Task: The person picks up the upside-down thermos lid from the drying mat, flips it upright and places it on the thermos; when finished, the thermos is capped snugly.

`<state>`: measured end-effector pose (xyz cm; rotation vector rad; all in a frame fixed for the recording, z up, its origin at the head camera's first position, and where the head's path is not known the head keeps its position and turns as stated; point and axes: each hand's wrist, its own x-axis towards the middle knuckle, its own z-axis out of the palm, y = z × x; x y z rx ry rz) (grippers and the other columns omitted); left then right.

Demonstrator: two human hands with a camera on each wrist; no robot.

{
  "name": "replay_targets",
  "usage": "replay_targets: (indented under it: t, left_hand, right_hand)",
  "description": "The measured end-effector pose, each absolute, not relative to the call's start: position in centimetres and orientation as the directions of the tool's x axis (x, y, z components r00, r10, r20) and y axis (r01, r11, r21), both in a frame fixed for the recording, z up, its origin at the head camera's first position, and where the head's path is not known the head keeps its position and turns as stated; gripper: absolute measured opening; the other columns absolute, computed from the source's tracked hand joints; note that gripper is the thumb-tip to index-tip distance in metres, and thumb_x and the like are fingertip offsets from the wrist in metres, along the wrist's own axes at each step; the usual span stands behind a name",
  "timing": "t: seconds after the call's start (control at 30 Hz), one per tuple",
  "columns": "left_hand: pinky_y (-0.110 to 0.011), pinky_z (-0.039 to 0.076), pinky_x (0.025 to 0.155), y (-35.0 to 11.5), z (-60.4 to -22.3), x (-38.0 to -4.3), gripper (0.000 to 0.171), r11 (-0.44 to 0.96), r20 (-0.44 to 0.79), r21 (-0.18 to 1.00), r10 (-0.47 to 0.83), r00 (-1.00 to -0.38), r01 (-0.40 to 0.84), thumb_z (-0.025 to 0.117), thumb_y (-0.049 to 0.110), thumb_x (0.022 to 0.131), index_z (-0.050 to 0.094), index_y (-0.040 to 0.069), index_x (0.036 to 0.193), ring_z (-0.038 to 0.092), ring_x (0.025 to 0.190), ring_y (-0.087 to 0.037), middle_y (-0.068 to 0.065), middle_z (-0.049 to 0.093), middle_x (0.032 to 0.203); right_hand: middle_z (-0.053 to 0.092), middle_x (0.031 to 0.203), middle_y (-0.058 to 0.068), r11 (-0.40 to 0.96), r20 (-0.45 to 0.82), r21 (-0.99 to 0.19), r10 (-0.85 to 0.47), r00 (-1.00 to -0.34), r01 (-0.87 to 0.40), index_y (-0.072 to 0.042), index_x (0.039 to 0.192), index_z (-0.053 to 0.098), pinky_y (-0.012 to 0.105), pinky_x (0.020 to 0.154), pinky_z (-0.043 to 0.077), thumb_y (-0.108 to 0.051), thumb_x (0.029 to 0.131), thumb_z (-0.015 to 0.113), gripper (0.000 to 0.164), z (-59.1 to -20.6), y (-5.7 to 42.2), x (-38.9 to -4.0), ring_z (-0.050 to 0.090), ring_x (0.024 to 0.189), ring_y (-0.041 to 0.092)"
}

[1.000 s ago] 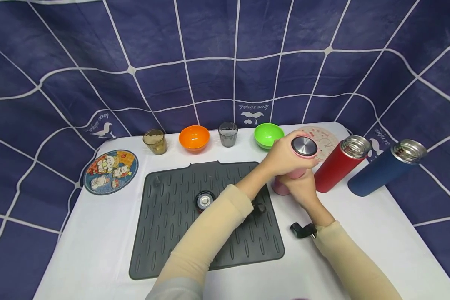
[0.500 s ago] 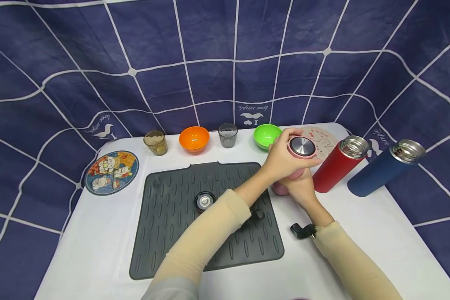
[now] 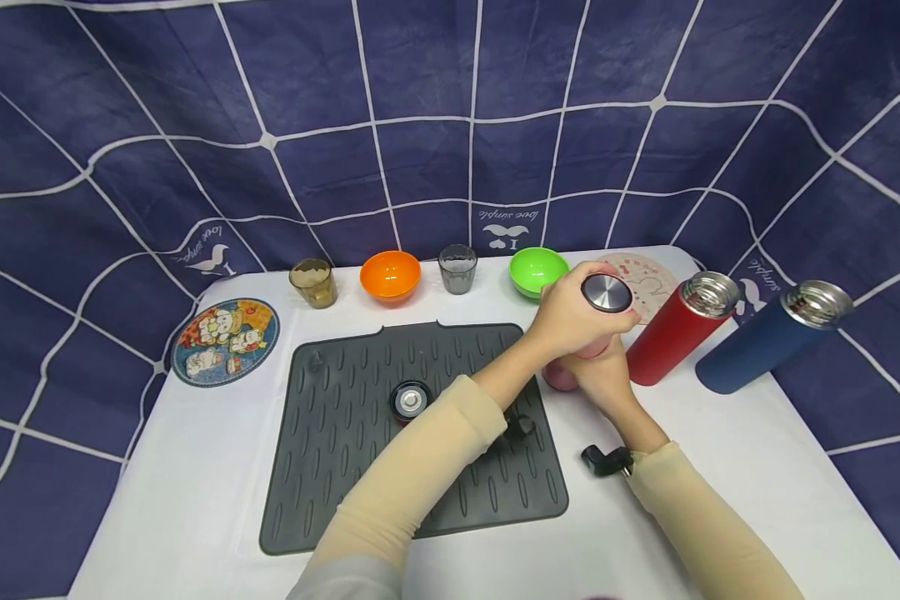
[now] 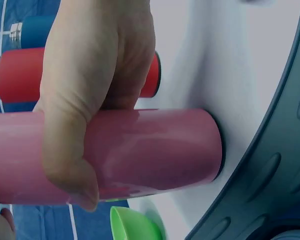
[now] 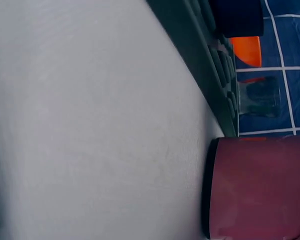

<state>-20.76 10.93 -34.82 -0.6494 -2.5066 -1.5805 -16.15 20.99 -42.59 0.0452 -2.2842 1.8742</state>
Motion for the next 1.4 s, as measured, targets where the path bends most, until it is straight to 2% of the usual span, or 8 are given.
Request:
replay_targets:
  t: [0.17,0.3,0.6,0.83,1.0,1.13,1.23,1.4]
  left_hand:
    - [-0.016,0.041,0.084,10.6,-34.7,-21.5,0.05,0.305,0.28,0.862,0.383,-0.881,0.406,0.081,0.034,0.068,0.06,0.027,0.112,0.056,0.089,0.005,0.015,0.065,0.099]
    - [-0.012,0.048,0.078,10.2,-34.6,-22.0,0.055,0.226,0.24,0.898,0.468,-0.851,0.378,0.082,0.028,0.068,0.059,0.02,0.117,0.059,0.089,0.0,0.008,0.065,0.101]
    - [-0.013,0.048,0.082,9.4,-34.2,-22.8,0.059,0.159,0.177,0.93,0.595,-0.784,0.33,0.082,0.021,0.068,0.056,0.015,0.12,0.06,0.093,-0.004,0.002,0.064,0.106]
    - [-0.014,0.044,0.087,9.5,-34.0,-21.7,0.077,0.245,0.193,0.904,0.499,-0.845,0.351,0.085,0.033,0.065,0.047,0.023,0.131,0.054,0.102,0.0,0.01,0.057,0.12]
    - [-0.028,0.035,0.099,8.4,-33.2,-20.1,0.093,0.365,0.297,0.805,0.434,-0.85,0.468,0.083,0.045,0.063,0.033,0.029,0.14,0.04,0.121,-0.002,0.014,0.044,0.137]
    - [-0.038,0.033,0.106,6.1,-32.2,-18.1,0.089,0.366,0.337,0.778,0.444,-0.83,0.511,0.08,0.044,0.068,0.032,0.028,0.141,0.034,0.128,-0.003,0.012,0.04,0.14]
    - [-0.041,0.032,0.107,3.5,-32.1,-16.5,0.083,0.369,0.359,0.763,0.441,-0.822,0.531,0.077,0.041,0.073,0.033,0.026,0.142,0.033,0.129,-0.005,0.011,0.04,0.141]
    - [-0.044,0.031,0.107,-1.7,-33.2,-13.7,0.077,0.387,0.361,0.76,0.417,-0.834,0.522,0.074,0.042,0.077,0.034,0.029,0.141,0.032,0.131,-0.008,0.013,0.038,0.142]
  right_hand:
    - [0.054,0.118,-0.002,0.198,0.14,-0.973,0.082,-0.987,-0.122,-0.013,0.133,0.039,0.017,0.087,0.043,0.001,0.071,0.075,0.073,-42.5,21.1,-16.2,0.053,0.103,0.006]
    - [0.055,0.114,-0.006,0.182,0.119,-0.978,0.063,-0.991,-0.105,-0.014,0.131,0.041,0.016,0.086,0.044,0.003,0.072,0.074,0.07,-42.4,21.1,-16.2,0.054,0.101,0.006]
    - [0.059,0.101,-0.012,0.16,0.08,-0.984,0.02,-0.997,-0.076,-0.014,0.117,0.05,0.017,0.081,0.047,0.003,0.074,0.073,0.052,-42.4,20.9,-16.2,0.057,0.093,0.006]
    - [0.057,0.116,-0.002,0.135,0.176,-0.974,-0.041,-0.984,-0.18,-0.015,0.13,0.044,0.016,0.088,0.046,0.002,0.074,0.075,0.066,-42.0,21.2,-16.2,0.056,0.103,0.009]
    - [0.045,0.134,0.002,0.155,0.244,-0.956,-0.045,-0.969,-0.248,-0.02,0.14,0.033,0.014,0.098,0.038,0.003,0.073,0.076,0.082,-41.5,21.6,-15.5,0.047,0.12,0.009]
    - [0.034,0.145,0.008,0.221,0.263,-0.942,0.017,-0.965,-0.253,-0.021,0.145,0.021,0.027,0.114,0.028,0.0,0.078,0.073,0.088,-41.7,22.4,-14.3,0.036,0.135,0.015]
    - [0.033,0.146,0.008,0.254,0.265,-0.937,0.073,-0.962,-0.239,-0.018,0.146,0.021,0.04,0.116,0.024,-0.001,0.082,0.069,0.082,-42.3,23.1,-13.2,0.034,0.138,0.017]
    - [0.043,0.139,0.009,0.296,0.34,-0.912,0.153,-0.928,-0.285,-0.007,0.141,0.033,0.024,0.108,0.036,0.003,0.082,0.067,0.069,-42.8,24.4,-10.7,0.045,0.128,0.014]
